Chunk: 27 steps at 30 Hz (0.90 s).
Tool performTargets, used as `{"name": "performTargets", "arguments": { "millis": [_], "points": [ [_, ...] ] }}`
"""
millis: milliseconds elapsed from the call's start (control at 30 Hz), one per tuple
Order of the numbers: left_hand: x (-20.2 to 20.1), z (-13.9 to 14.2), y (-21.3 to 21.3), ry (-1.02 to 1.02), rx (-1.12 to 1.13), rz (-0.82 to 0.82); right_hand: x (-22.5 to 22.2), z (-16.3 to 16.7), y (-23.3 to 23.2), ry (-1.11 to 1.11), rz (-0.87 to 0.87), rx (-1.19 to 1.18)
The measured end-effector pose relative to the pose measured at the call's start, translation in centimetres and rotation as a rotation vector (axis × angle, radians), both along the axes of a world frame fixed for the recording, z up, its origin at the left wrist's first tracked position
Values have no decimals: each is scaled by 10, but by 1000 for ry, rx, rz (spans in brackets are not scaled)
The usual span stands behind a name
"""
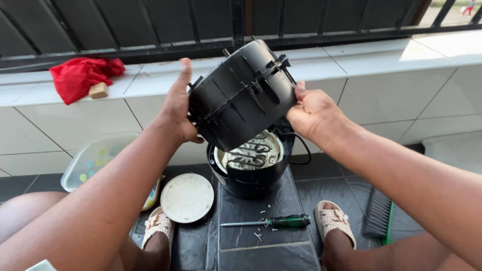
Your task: The person services an air fryer on a tiled floor. They unscrew screws by hand, detach the outer housing and heating element, lift off the fan and rear cover, and brush dust from the fan and housing with a brush.
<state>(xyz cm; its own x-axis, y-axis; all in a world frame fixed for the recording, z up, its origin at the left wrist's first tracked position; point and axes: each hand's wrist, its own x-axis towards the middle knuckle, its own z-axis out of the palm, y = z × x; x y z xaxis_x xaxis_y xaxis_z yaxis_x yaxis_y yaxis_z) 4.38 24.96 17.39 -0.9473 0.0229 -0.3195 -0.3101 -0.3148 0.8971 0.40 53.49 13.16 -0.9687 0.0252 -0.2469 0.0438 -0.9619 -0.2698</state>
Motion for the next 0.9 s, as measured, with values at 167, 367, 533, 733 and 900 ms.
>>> {"name": "performTargets", "arguments": {
  "millis": [167, 367, 533, 733, 900],
  "points": [
    [-1, 20, -13, 68, -31, -29, 41, 31, -20, 150, 191, 72],
    [-35, -1, -50, 176, 132, -189, 96, 77, -26, 334, 469, 454],
    [-65, -25, -70, 492, 470, -468, 97, 80, -28, 410, 596, 474],
    [-55, -22, -70, 537, 327, -293, 93, 71, -31, 531, 664, 564],
    [-43, -17, -68, 561, 364, -290, 102, 83, -38, 646, 723, 588]
  ]
}}
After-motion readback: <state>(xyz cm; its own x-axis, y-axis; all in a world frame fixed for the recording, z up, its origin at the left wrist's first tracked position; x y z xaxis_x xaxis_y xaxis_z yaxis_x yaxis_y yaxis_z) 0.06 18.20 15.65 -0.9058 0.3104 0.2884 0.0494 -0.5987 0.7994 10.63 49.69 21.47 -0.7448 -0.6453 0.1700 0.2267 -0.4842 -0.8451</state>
